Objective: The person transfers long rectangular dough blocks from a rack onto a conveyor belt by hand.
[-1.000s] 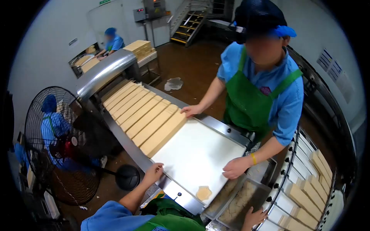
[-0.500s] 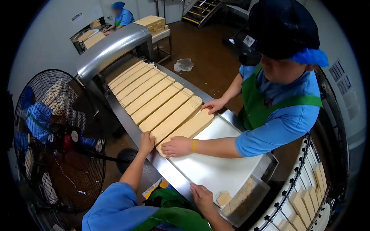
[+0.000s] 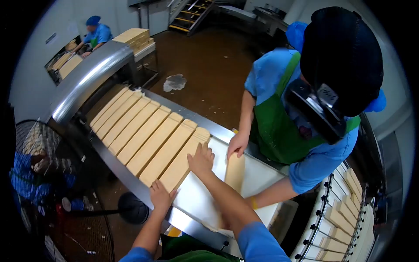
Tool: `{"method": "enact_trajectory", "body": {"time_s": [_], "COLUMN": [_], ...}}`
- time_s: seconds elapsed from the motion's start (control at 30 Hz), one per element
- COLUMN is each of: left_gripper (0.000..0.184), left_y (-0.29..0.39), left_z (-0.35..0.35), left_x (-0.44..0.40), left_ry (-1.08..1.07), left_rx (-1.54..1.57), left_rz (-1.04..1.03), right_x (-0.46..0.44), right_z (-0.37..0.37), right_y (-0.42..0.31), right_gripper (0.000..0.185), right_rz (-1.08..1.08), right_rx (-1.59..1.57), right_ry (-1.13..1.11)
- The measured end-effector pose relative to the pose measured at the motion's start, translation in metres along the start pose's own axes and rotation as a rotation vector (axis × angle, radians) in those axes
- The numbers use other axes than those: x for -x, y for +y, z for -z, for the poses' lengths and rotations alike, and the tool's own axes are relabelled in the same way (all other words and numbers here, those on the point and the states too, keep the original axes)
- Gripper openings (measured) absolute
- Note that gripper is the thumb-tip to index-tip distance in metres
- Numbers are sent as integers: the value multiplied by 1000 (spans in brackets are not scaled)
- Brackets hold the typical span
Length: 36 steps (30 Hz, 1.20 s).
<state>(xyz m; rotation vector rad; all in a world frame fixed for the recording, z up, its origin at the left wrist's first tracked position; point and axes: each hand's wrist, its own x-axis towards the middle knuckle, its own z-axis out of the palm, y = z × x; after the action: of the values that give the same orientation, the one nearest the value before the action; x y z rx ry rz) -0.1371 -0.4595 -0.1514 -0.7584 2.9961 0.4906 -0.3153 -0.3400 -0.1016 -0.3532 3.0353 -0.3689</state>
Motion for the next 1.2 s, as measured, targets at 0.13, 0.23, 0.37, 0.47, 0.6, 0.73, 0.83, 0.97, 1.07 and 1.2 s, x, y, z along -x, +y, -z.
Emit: {"method": "enact_trajectory", "body": {"time_s": [0.13,0.23,0.37,0.47,0.6,0.73,0.83,0.97,1.07,1.2], "left_gripper": [95,95,93,89,79,86,93,83,78,79], "left_y": [-2,-1,1,1,19,63,102,142,166,245], "left_z": [-5,-6,1,-2,8,8,11,-9,-24,4], "left_x": [1,-1,-1,0,11,40,69,96,116,180], "left_ry": [44,66,24,27,-97,-324,-522,-430,-215,-333], "left_rx": [-68,-95,-72,-64,175,353,268,270,316,469], "left_rz": [-37,-77,-81,-125,-218,-433,-532,-474,-716,-772], "right_x": [-57,-79,-77,-62,-9,58,96,129,194,318], "right_z": [-10,-11,-9,-4,37,72,82,75,100,139], "right_y": [5,-1,-2,9,62,148,186,227,260,320], "right_gripper": [73,69,68,70,67,74,78,84,80,75], "right_rz": [-157,-207,-253,-327,-530,-796,-890,-955,-1094,-1209], "right_rx": [-18,-52,-134,-153,-245,-216,-283,-372,-733,-656], "right_ry": [-49,-110,-192,-113,-102,-38,64,283,428,732]}}
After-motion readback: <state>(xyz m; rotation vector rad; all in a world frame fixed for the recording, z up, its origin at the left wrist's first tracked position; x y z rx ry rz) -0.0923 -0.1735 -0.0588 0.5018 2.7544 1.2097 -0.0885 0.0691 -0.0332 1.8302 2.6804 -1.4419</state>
